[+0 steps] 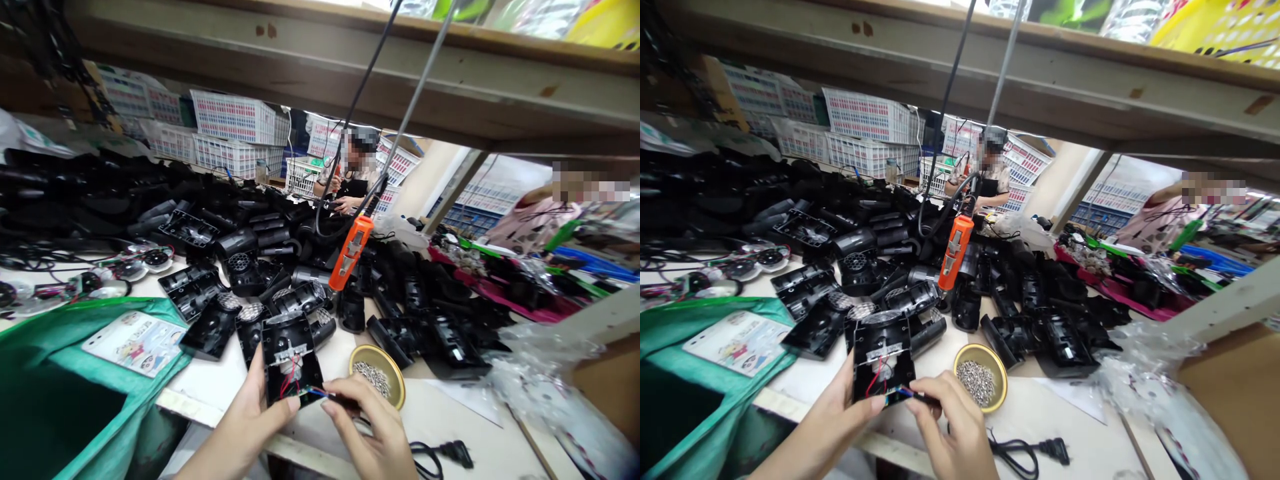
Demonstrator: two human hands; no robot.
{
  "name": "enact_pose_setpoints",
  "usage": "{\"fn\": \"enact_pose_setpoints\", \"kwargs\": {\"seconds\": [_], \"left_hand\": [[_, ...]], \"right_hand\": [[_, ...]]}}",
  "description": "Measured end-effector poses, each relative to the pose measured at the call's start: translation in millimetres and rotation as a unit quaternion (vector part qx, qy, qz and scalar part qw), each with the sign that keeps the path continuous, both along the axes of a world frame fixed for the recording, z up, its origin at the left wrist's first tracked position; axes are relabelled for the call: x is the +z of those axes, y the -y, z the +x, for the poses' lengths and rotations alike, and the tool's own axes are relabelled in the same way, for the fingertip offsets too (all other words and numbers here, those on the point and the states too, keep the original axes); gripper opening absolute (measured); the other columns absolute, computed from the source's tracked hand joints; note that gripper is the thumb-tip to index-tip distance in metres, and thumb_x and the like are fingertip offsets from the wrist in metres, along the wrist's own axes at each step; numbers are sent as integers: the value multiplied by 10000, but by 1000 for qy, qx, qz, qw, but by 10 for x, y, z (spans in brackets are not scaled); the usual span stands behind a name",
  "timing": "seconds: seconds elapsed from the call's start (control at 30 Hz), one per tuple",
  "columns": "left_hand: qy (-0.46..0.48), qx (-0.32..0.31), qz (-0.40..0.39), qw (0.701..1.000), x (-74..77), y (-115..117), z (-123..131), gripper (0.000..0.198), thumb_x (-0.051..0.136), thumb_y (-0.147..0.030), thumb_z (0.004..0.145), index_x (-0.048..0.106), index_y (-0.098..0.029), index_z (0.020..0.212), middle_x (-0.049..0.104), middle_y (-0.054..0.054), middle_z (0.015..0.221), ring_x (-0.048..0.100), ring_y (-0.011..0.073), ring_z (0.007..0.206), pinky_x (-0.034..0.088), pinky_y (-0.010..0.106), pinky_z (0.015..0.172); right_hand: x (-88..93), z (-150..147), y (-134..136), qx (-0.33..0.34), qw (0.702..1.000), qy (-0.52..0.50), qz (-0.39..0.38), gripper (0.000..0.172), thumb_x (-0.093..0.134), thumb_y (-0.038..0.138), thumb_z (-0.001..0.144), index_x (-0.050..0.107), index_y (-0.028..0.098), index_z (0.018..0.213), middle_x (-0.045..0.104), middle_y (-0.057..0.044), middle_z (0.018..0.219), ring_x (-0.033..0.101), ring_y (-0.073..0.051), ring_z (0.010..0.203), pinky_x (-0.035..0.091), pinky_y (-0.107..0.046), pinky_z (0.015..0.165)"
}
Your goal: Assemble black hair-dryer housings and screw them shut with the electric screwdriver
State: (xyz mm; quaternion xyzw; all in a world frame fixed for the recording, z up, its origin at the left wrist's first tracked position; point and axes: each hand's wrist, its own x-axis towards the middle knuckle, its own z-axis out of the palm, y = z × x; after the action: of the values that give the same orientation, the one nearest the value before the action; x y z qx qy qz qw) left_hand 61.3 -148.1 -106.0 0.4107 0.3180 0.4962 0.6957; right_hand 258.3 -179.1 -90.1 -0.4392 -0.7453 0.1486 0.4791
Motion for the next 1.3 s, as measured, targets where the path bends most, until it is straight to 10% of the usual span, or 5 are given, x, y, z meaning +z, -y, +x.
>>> {"fn": "enact_pose_setpoints", "kwargs": {"seconds": [0.6, 0.93, 1.17, 1.3], "left_hand": [[-83, 122, 23, 989, -46, 133, 226, 1047, 730, -451, 878, 99, -207, 1677, 381, 156, 1685, 293, 325, 1576, 229, 441, 1286], [-97, 239, 110, 960, -354, -48, 357, 952, 687, -352, 951, 57, -343, 1665, 227, 117, 1749, 345, 303, 1557, 312, 444, 1257], [-121, 268, 102, 950, -419, 35, 385, 936, 697, -382, 938, 114, -294, 1665, 345, 171, 1688, 408, 347, 1521, 267, 522, 1263], [-122, 272, 111, 948, -416, 109, 418, 984, 697, -402, 932, 62, -285, 1674, 299, 176, 1705, 377, 355, 1537, 258, 519, 1268]], "right_hand": [[-238, -45, -213, -33, 993, 83, 84, 478, 483, -32, 991, 584, 229, 1378, 619, -66, 978, 636, -174, 902, 556, -282, 801], [-316, -505, -167, -178, 936, 294, 82, 891, 363, -73, 877, -65, 36, 1651, 706, -193, 977, 723, -333, 804, 665, -424, 619], [-264, -436, -229, -165, 943, 285, 46, 661, 426, -87, 773, 594, 59, 1395, 693, -141, 871, 699, -297, 730, 640, -395, 578], [-192, -393, -267, -108, 975, 195, -27, 584, 368, -62, 844, 639, 127, 1326, 714, -119, 931, 712, -304, 857, 619, -416, 688]]}}
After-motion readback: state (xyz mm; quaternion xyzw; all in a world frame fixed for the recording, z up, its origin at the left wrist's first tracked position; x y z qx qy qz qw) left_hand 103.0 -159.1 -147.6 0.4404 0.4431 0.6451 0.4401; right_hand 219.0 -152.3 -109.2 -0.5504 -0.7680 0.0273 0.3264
